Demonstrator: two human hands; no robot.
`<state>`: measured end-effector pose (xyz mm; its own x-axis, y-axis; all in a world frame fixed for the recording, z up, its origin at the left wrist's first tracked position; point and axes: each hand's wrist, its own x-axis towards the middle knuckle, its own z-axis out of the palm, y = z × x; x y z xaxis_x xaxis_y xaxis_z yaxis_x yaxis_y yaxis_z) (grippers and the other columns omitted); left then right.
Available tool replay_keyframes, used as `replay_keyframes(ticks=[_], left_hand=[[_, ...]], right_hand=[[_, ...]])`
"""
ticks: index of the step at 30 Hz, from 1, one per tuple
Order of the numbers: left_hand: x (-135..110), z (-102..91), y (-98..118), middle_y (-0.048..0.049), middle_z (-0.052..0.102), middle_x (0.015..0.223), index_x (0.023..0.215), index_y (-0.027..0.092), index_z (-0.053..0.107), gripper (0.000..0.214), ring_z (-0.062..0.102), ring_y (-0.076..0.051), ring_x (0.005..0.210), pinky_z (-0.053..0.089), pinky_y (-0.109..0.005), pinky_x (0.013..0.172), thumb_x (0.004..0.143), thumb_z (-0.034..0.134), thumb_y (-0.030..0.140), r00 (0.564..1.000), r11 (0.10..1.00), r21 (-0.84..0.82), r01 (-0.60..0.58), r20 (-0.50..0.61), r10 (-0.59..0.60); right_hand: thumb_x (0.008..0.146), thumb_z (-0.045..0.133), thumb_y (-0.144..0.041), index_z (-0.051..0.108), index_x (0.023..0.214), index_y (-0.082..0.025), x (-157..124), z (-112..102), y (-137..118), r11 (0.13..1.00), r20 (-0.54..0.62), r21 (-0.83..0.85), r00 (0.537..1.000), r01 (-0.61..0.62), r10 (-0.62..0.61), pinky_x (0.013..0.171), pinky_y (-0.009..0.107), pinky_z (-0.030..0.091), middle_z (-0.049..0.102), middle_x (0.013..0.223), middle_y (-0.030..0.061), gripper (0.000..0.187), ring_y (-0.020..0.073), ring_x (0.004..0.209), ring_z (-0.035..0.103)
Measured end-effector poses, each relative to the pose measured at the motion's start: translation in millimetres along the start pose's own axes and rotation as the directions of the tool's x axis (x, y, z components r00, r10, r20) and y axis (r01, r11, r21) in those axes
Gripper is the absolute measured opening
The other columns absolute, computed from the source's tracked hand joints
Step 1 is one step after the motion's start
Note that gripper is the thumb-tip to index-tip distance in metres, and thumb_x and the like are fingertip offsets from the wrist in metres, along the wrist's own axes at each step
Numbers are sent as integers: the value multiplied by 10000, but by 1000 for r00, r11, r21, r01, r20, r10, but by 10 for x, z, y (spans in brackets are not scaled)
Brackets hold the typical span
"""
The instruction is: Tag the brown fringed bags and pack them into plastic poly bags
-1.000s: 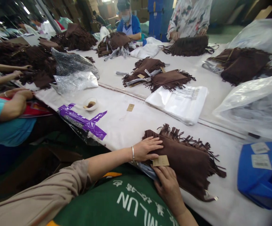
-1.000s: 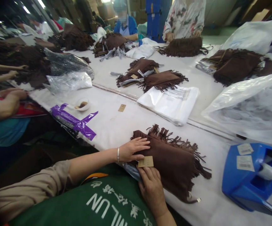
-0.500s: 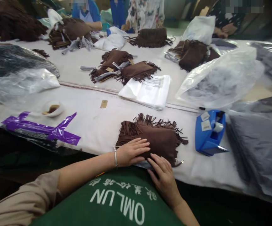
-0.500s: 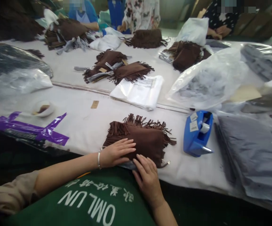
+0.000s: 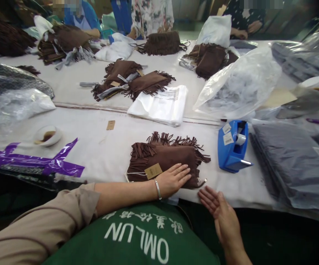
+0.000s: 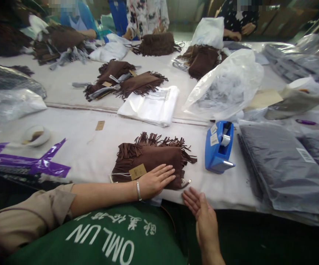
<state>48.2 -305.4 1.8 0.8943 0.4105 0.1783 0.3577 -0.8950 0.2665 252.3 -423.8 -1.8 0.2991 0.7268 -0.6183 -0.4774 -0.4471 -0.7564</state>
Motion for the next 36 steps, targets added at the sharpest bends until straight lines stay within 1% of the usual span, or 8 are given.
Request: replay_keyframes(ticks=[4,7,13,22,26,28,32,36], left_hand=[[-33,-52,-134,-132,482,1369,1309,100,458,427,319,-226,1359,260,-442,1158,887,433,162,995,996,-76,-52,-86,45],[-82,-187,-157,-137,470,1378,1333,90,418,450,302,-223,1368,278,-440,1153,892,429,180,987,992,-99,-77,-146,62],[-159,-335,-94,-130,455,1391,1364,104,380,469,289,-227,1372,298,-448,1144,900,403,165,984,993,-99,-71,-167,54],[-188,-174,-159,-119,490,1364,1304,114,469,410,308,-216,1365,233,-433,1169,903,422,185,992,974,-190,-124,-54,116],[-186,-221,-169,-96,548,1310,1275,164,510,385,388,-195,1322,274,-381,1155,899,446,223,986,929,-329,-169,-54,160],[-212,-301,-162,-70,604,1243,1256,209,529,371,489,-169,1242,333,-326,1121,893,458,236,973,886,-402,-232,-90,214],[-316,-558,-156,-44,693,1054,1288,256,500,423,628,-152,1033,432,-303,1021,867,484,215,951,849,-446,-282,-246,186],[-460,-850,-326,-47,702,936,1175,241,596,328,643,-168,910,472,-352,930,868,503,172,893,891,-445,-83,-430,-132]], right_hand=[[836,277,-732,606,1168,-129,9,184,-70,969,402,58,894,-241,198,1014,521,384,629,1166,195,763,289,1108,593],[834,186,-748,589,1206,-185,116,536,-84,951,569,195,817,-239,89,1043,520,344,588,1249,146,786,267,1177,541],[763,160,-823,599,1199,-239,574,978,-225,965,427,262,896,5,-121,1006,503,385,612,1219,94,851,266,1162,536],[874,196,-672,367,1399,-285,751,831,-562,901,295,353,884,252,-363,1067,496,321,488,1375,65,674,225,1264,453],[920,187,-597,294,1434,-280,681,914,-652,892,361,55,824,448,-436,1086,504,300,435,1420,68,614,228,1299,413],[929,293,-546,308,1430,-270,674,1021,-579,706,495,-279,728,651,-475,1124,496,232,389,1454,61,572,226,1352,330],[884,478,-494,267,1448,-228,728,1229,-260,-8,721,-602,539,799,-436,1134,547,158,264,1514,92,659,269,1412,163],[895,478,-459,198,1468,-200,675,1316,-150,-202,758,-607,484,769,-438,1115,561,211,195,1533,118,688,286,1418,127]])
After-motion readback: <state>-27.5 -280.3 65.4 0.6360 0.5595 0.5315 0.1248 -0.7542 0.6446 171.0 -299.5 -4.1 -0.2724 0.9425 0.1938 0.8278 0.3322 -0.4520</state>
